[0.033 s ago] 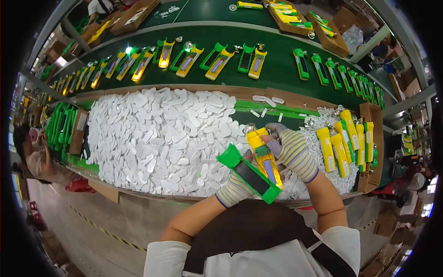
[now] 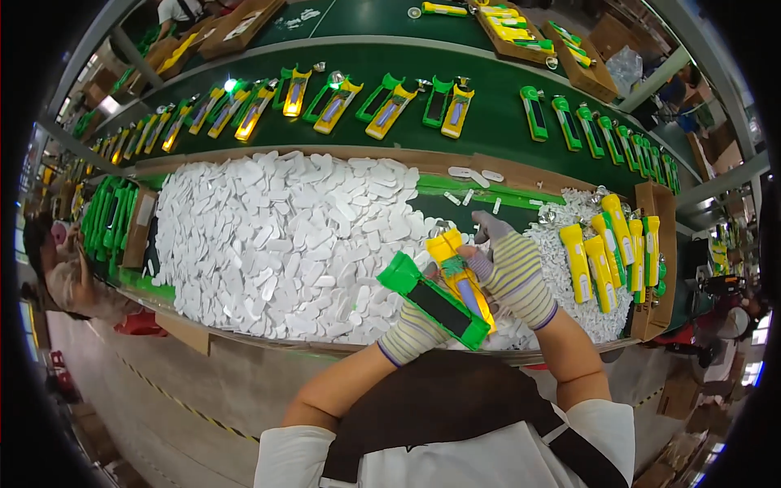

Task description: Assembling the internal and external components of handheld flashlights on a production line.

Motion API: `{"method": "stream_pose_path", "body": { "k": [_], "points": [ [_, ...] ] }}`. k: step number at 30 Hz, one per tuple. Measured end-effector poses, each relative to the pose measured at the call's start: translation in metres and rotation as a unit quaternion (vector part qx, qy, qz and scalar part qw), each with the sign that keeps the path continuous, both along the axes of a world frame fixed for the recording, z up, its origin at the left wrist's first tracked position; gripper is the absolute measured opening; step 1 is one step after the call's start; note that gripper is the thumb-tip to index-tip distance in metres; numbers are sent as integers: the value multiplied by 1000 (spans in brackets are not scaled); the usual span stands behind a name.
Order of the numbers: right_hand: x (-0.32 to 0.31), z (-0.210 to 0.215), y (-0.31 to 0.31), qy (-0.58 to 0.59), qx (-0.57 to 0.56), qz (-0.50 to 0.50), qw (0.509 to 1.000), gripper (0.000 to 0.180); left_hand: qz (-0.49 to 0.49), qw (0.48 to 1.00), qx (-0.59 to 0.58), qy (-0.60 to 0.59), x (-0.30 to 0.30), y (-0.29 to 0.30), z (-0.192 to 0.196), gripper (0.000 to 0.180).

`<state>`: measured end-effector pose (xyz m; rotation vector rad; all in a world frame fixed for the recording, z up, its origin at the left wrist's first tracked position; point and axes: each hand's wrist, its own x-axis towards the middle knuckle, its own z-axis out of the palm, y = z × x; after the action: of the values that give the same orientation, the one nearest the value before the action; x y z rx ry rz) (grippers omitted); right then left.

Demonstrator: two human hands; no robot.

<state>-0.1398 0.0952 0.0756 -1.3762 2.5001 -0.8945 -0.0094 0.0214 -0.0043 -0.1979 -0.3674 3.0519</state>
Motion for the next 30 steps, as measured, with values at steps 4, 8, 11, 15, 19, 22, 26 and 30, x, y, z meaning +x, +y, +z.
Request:
{"method": "stream_pose_path", "body": {
  "k": [4,8,11,15,19,22,26,30],
  "points": [
    [70,0,-7,-48,132,220,965,49,130,974,-165,-83,21,-15,-42,53],
    [59,-24,-19,-159,84,266,947,36,146,973,-176,-30,43,-50,-54,55],
    [-15,-43,-39,-464,65,143,872,30,193,944,-244,-112,43,-67,-10,52],
    [-75,-95,-75,231,89,340,907,26,157,941,-233,-187,46,-78,-24,53],
    [-73,-103,-90,134,88,429,889,15,112,954,-237,-148,37,-81,-24,46],
    [-63,-76,-84,169,22,310,935,14,118,941,-285,-136,32,-79,-13,41],
    [8,-1,-57,186,-71,297,934,20,198,858,-447,-160,16,-61,-17,30],
    [31,-5,-34,111,-49,265,957,26,211,801,-537,-160,8,-42,-22,39]
  ]
}}
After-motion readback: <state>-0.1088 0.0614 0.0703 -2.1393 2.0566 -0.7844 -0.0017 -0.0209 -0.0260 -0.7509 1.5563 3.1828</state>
